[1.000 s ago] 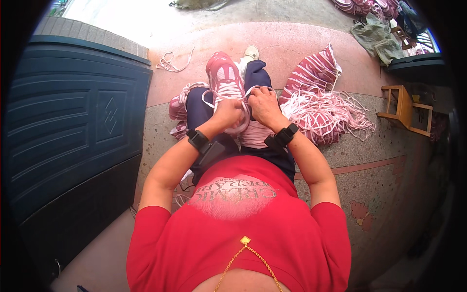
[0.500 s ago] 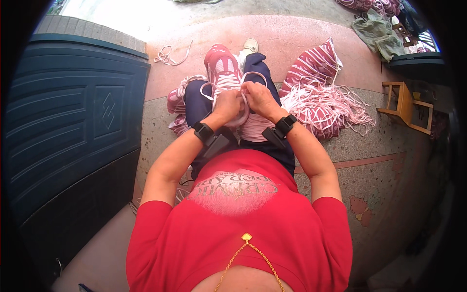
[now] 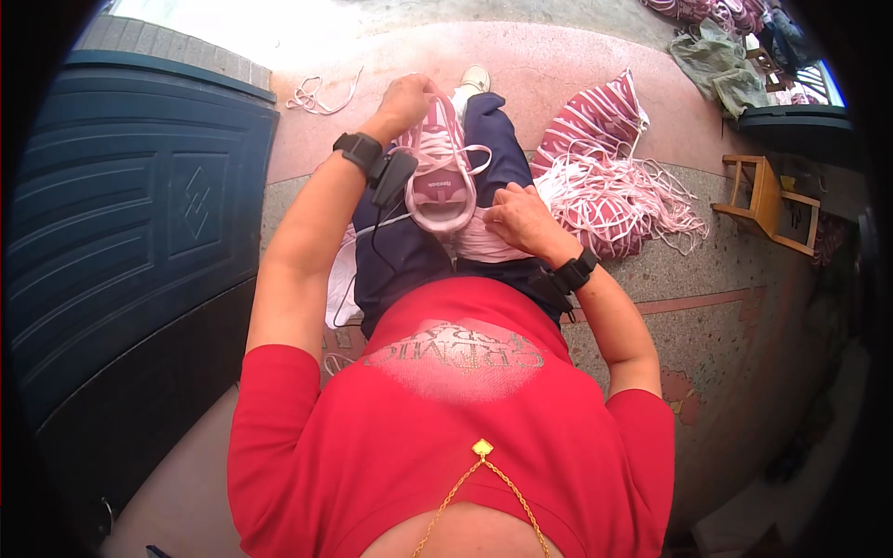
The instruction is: The person sits on the floor and repeatedly threads a long pink shoelace through the eyelets of a pink sneaker held on their lap. They pull the lace taut, adjust the loops, and continue lacing the same shoe throughout the clip.
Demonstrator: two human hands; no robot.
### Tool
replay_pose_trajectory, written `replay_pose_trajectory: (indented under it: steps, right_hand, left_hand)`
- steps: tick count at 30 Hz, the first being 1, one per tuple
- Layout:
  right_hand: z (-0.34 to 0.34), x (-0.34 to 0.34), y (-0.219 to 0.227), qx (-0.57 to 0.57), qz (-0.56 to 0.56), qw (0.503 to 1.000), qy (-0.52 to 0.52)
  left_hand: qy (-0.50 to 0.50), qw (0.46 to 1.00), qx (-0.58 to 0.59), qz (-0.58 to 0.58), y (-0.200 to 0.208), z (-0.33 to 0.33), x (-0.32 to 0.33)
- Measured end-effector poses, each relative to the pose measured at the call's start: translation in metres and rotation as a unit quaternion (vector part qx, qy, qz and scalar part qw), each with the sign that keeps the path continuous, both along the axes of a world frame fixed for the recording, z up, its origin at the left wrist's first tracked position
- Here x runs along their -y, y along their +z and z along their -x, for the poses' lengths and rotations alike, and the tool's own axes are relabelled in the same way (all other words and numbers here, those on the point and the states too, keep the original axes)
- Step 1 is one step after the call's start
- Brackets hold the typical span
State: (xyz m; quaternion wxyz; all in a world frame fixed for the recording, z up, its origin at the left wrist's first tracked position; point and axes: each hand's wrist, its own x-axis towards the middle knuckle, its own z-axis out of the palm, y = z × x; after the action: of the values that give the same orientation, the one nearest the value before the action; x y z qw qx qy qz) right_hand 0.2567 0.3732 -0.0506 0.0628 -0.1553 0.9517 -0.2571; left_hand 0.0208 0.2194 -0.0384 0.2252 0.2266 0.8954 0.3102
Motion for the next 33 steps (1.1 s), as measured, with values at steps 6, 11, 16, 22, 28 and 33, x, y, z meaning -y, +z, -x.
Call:
replay_pose_trajectory:
  steps: [6,11,16,22,28,33]
  right_hand:
    - [-0.013,0.007,0.004,0.056,-0.068,0.991,0.098]
    - [-0.016,0.018,-0.002,0.008,-0.127,0.982,0.141]
    - [-0.007,0.024,-0.005,0.048,-0.171,0.964,0.200]
    - [-0.006,0.016,0.004,0.083,-0.092,0.985,0.124]
    - [0.003,0.037,0.034,0.285,0.192,0.939,-0.010]
    - [0.032,0.063,0.080,0.398,0.344,0.849,-0.054]
  left_hand:
    - [0.002,0.985,0.166,-0.046,-0.002,-0.001,0.023]
    - [0.136,0.969,0.168,-0.124,-0.031,-0.012,0.134]
    - [0.280,0.951,0.132,0.005,-0.113,-0.119,0.330]
    - [0.444,0.815,0.360,0.094,-0.127,-0.295,0.395]
    - [0.576,0.671,0.451,-0.121,-0.162,-0.358,0.386]
    - [0.568,0.812,0.008,0.131,-0.188,-0.354,0.381]
